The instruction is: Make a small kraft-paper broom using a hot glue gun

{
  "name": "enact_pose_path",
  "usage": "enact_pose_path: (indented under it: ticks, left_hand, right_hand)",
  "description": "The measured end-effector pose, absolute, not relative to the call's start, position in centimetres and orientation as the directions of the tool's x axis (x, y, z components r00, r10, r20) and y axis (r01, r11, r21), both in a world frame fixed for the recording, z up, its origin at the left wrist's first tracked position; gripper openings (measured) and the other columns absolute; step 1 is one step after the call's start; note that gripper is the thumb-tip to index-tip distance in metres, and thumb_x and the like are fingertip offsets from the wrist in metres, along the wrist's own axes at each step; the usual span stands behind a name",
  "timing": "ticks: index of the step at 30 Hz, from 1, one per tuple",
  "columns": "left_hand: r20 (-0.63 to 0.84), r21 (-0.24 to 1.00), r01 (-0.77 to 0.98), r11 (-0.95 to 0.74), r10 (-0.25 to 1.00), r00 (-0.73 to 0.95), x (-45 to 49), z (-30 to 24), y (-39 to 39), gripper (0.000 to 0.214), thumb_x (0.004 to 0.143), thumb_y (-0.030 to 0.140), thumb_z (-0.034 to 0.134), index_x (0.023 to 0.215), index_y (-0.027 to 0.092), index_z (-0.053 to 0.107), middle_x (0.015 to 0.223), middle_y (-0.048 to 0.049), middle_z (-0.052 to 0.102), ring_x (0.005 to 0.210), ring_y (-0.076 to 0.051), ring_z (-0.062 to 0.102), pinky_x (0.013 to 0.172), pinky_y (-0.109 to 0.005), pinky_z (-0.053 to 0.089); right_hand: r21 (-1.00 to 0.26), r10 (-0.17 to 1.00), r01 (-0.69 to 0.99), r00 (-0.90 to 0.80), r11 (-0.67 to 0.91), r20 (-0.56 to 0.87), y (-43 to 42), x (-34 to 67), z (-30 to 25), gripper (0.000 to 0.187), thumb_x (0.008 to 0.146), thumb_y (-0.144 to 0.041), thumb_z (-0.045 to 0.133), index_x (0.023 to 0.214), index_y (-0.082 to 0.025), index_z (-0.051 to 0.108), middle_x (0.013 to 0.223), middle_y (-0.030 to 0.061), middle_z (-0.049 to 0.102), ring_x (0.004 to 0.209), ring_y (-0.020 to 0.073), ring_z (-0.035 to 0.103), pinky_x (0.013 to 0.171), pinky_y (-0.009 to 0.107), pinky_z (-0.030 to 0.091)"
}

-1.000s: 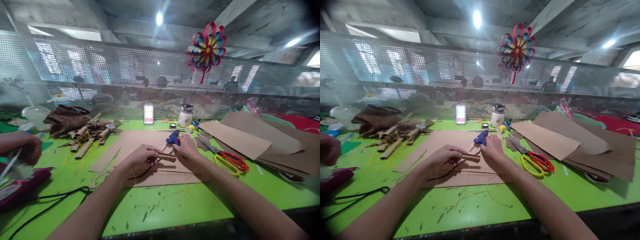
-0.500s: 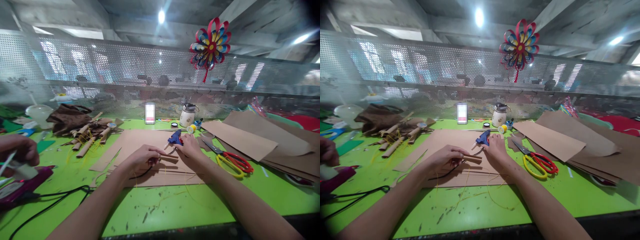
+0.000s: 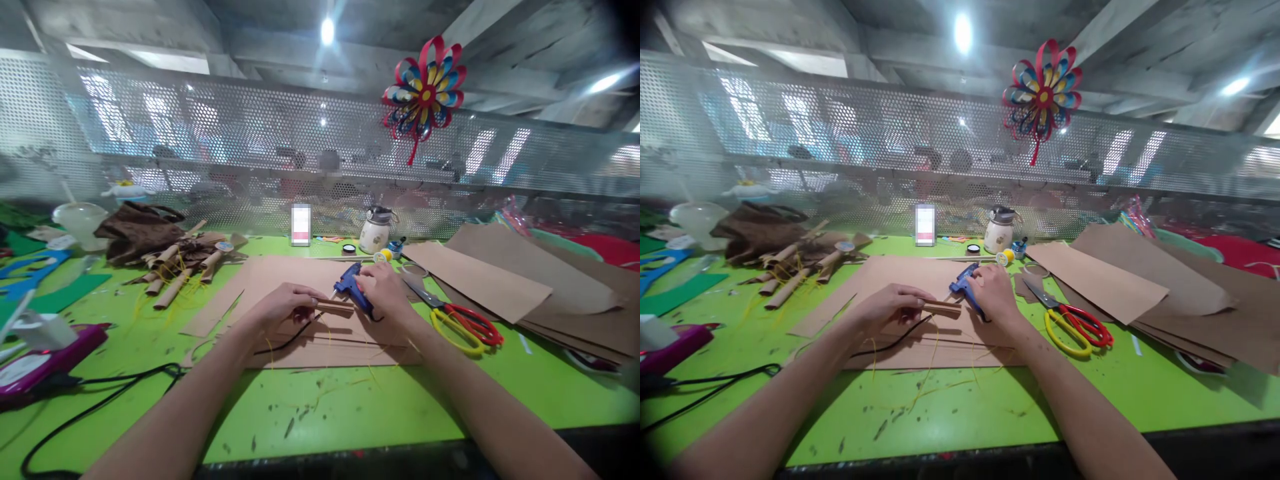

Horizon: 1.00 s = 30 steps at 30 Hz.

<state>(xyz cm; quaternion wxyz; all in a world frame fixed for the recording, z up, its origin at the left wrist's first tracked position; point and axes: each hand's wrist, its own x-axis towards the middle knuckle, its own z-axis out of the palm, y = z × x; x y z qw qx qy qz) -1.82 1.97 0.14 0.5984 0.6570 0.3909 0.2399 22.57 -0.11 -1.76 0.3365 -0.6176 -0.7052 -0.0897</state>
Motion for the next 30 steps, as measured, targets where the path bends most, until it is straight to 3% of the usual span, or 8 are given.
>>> enact_pose_path:
  ticks: [5, 11, 21, 26, 30]
  left_hand:
    - [-0.161, 0.978, 0.203, 0.054, 0.814, 0.558, -1.9, 0.6, 1.9, 0.026, 0.073, 0.02, 0.061, 0.095, 0.013, 0.074, 0.055, 0.0002, 0.057, 0.047, -0.007, 0.044, 0.049, -0.022, 0.035]
    - [-0.113, 0.989, 0.146, 0.035, 0.81, 0.575, -2.1, 0.1, 2.4, 0.025, 0.073, 0.02, 0.062, 0.094, 0.014, 0.074, 0.058, -0.0007, 0.059, 0.049, -0.008, 0.045, 0.05, -0.022, 0.034]
    - [-0.069, 0.996, 0.089, 0.023, 0.826, 0.559, -1.7, 0.3, 1.8, 0.031, 0.076, 0.022, 0.06, 0.103, 0.011, 0.071, 0.062, -0.0026, 0.061, 0.052, -0.009, 0.047, 0.051, -0.023, 0.033]
    - [-0.067, 0.998, 0.038, 0.055, 0.807, 0.587, -1.3, 0.6, 1.3, 0.037, 0.078, 0.022, 0.059, 0.112, 0.009, 0.066, 0.062, -0.0013, 0.059, 0.052, -0.009, 0.046, 0.052, -0.023, 0.034]
    - [-0.054, 0.998, 0.05, 0.029, 0.79, 0.611, -1.2, 0.6, 1.3, 0.034, 0.08, 0.023, 0.058, 0.108, 0.007, 0.067, 0.065, -0.0034, 0.061, 0.054, -0.009, 0.046, 0.054, -0.024, 0.035]
  right_hand:
    - [-0.438, 0.794, 0.835, 0.001, 0.334, 0.608, -1.1, 22.2, -0.5, 0.024, 0.09, -0.029, 0.049, 0.08, -0.017, 0.067, 0.086, 0.009, 0.067, 0.087, 0.0223, 0.057, 0.083, 0.035, 0.041]
    - [-0.611, 0.872, 0.651, -0.173, 0.45, 0.457, -2.6, 20.3, -0.4, 0.02, 0.086, -0.034, 0.057, 0.085, -0.019, 0.071, 0.08, 0.004, 0.068, 0.071, 0.0171, 0.057, 0.067, 0.028, 0.043]
    - [-0.948, 0.972, 0.252, -0.182, 0.193, 0.15, -2.8, 19.6, -0.5, 0.023, 0.077, -0.035, 0.064, 0.086, -0.015, 0.07, 0.066, 0.0014, 0.062, 0.059, 0.0133, 0.055, 0.058, 0.027, 0.044]
    - [-0.997, 0.984, 0.015, -0.162, 0.07, 0.067, -2.9, 19.8, -0.4, 0.023, 0.071, -0.032, 0.068, 0.085, -0.014, 0.068, 0.065, 0.0004, 0.06, 0.057, 0.011, 0.051, 0.058, 0.027, 0.041]
    - [-0.995, 0.989, -0.099, -0.144, 0.018, 0.033, -2.9, 19.7, -0.4, 0.022, 0.067, -0.028, 0.071, 0.081, -0.013, 0.068, 0.062, -0.0002, 0.058, 0.056, 0.01, 0.05, 0.056, 0.026, 0.037]
